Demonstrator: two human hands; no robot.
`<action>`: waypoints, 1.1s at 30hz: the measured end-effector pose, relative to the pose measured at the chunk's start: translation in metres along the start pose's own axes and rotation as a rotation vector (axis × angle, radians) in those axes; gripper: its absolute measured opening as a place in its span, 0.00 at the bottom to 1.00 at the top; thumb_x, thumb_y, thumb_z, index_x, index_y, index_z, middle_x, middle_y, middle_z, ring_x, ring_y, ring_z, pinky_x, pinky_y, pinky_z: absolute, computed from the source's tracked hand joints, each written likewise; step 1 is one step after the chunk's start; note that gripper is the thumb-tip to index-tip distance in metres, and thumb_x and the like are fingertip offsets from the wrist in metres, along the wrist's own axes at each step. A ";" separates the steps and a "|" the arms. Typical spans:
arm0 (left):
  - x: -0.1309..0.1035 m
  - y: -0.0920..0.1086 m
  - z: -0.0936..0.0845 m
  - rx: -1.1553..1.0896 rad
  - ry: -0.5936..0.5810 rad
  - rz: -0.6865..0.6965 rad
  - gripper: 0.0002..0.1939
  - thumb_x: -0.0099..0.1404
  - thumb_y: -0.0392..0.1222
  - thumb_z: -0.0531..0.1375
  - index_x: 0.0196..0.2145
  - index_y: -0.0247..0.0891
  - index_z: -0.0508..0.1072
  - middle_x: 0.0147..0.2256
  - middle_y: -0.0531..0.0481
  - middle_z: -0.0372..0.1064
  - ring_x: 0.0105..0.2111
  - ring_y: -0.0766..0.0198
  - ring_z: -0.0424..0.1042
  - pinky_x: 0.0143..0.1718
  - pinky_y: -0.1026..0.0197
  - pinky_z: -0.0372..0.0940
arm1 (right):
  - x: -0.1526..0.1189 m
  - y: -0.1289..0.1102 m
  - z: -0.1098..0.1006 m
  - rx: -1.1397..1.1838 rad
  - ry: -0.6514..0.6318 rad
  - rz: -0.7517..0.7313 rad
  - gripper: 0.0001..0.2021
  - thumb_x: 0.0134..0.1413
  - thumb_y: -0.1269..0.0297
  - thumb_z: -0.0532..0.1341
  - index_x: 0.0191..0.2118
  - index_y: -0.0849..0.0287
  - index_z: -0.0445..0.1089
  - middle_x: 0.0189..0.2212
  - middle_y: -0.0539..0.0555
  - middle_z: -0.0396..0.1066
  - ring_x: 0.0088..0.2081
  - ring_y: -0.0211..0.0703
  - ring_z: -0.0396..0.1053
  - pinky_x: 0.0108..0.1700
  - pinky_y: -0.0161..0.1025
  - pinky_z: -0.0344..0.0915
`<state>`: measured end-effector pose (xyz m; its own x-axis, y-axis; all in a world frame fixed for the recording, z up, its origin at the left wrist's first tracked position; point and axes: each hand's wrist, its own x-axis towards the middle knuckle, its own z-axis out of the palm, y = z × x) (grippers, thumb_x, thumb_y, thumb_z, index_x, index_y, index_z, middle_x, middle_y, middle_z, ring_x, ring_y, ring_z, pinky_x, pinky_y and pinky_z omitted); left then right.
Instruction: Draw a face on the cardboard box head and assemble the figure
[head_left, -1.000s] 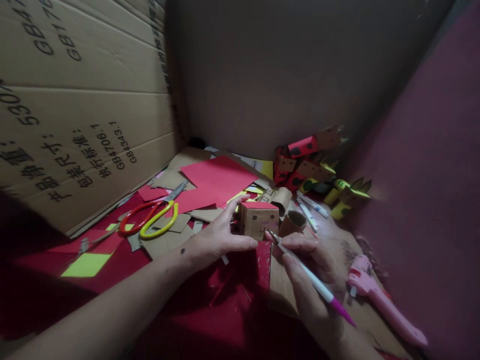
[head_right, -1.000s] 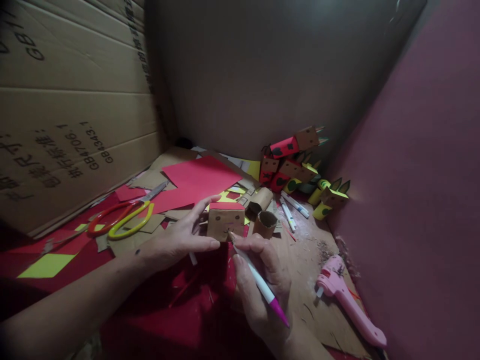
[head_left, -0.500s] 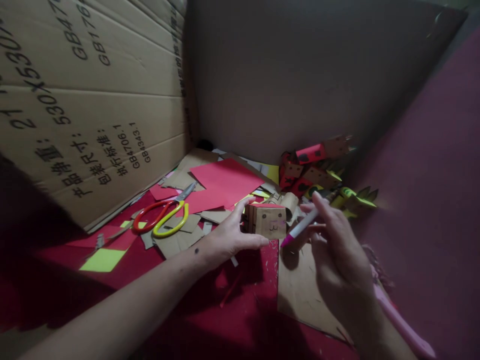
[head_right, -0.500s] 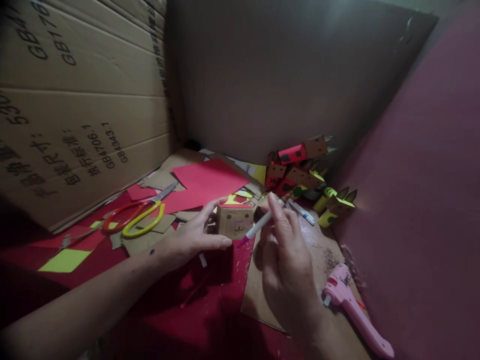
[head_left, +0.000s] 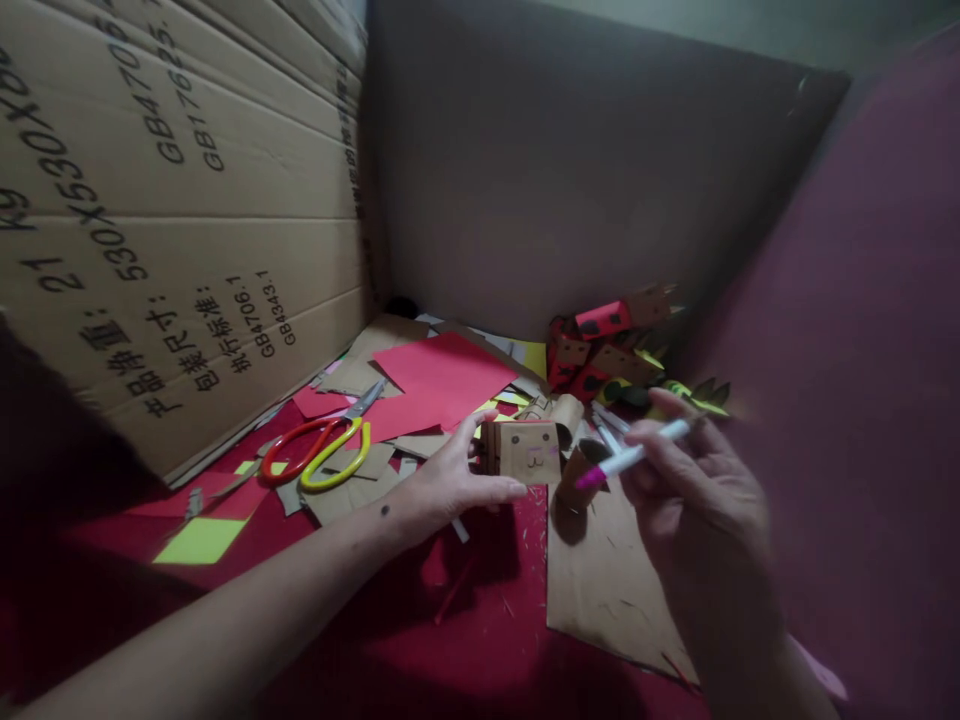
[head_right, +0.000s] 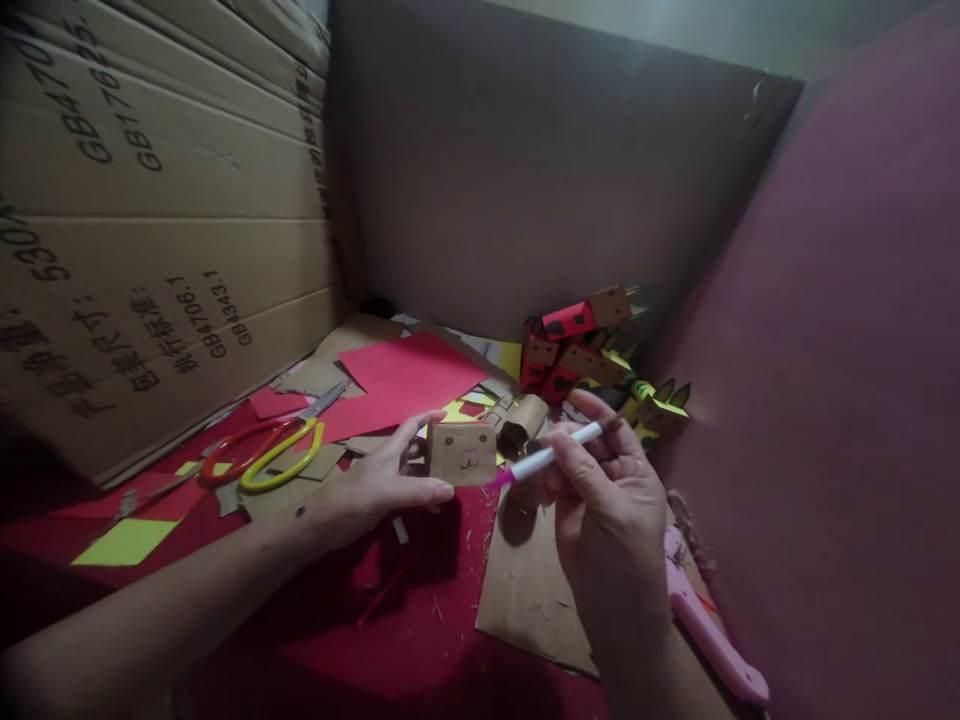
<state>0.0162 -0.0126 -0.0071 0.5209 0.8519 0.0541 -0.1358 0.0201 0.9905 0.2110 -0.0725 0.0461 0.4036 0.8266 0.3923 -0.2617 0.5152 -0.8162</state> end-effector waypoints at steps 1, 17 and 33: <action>0.000 0.001 -0.001 0.015 -0.011 0.008 0.46 0.50 0.43 0.72 0.61 0.43 0.54 0.50 0.41 0.70 0.48 0.47 0.72 0.46 0.50 0.66 | 0.003 0.003 -0.001 0.023 -0.011 0.025 0.13 0.40 0.71 0.73 0.35 0.59 0.77 0.23 0.47 0.74 0.19 0.30 0.67 0.21 0.28 0.69; 0.000 0.001 -0.006 0.140 -0.004 -0.030 0.43 0.55 0.50 0.68 0.62 0.43 0.53 0.48 0.41 0.70 0.42 0.50 0.73 0.33 0.57 0.67 | -0.037 0.038 0.003 -0.416 -0.260 -0.212 0.04 0.63 0.67 0.59 0.41 0.54 0.70 0.25 0.47 0.74 0.24 0.34 0.72 0.27 0.31 0.69; -0.002 -0.007 -0.003 0.045 -0.057 0.058 0.41 0.56 0.43 0.68 0.62 0.46 0.52 0.53 0.41 0.67 0.51 0.47 0.70 0.52 0.44 0.64 | -0.049 0.060 0.010 -0.668 -0.276 -0.564 0.09 0.56 0.77 0.61 0.36 0.55 0.65 0.30 0.47 0.71 0.30 0.33 0.72 0.31 0.29 0.70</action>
<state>0.0133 -0.0131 -0.0144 0.5609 0.8195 0.1172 -0.1300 -0.0526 0.9901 0.1669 -0.0798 -0.0179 0.0710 0.5614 0.8245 0.5062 0.6919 -0.5148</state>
